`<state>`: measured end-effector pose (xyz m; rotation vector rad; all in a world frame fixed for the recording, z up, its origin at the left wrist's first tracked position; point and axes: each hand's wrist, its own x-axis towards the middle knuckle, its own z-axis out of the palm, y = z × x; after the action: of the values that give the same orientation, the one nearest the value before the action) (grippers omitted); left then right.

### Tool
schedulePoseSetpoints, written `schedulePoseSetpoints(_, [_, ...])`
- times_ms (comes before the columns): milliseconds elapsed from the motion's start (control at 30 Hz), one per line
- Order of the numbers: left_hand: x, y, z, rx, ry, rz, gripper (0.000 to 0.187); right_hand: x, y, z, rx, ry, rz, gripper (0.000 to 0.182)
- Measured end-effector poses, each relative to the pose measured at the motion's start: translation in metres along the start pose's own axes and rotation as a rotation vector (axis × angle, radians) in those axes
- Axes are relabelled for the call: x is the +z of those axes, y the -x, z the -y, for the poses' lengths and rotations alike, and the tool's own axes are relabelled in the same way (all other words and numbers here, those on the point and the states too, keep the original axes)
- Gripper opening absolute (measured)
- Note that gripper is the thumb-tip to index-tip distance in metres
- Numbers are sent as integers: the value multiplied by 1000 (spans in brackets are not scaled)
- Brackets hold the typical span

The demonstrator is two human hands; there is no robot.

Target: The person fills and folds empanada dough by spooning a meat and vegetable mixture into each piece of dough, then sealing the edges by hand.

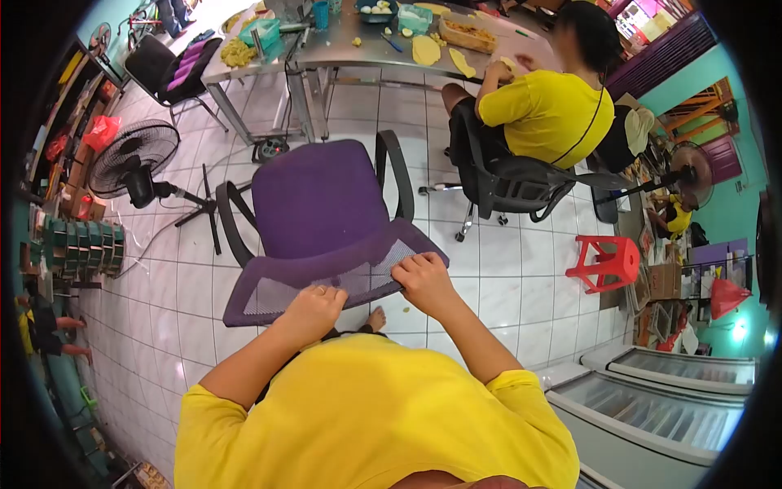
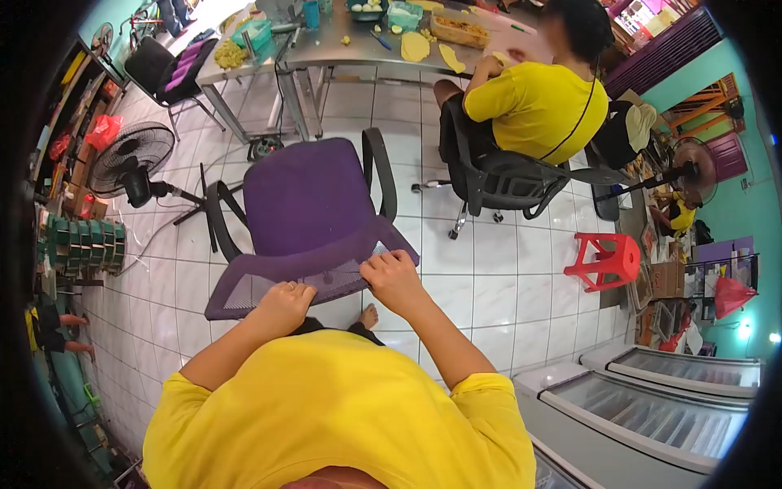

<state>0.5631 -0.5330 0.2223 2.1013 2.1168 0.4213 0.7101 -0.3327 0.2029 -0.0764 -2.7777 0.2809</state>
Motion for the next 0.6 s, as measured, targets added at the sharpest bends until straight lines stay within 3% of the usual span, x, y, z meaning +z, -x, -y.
schedulePoseSetpoints(200, [-1,-33,24,56,-31,-37,14,-2,-16,-22,109,12,43,26])
schedulePoseSetpoints(367, [3,-78,58,164,52,-102,12,-6,-46,-52,209,63,48,21])
schedulePoseSetpoints(533, [-7,-93,101,223,139,-158,32,7,-67,-76,345,121,45,25])
schedulePoseSetpoints(600, [-30,-74,151,222,150,-67,39,7,-79,-68,479,201,89,26])
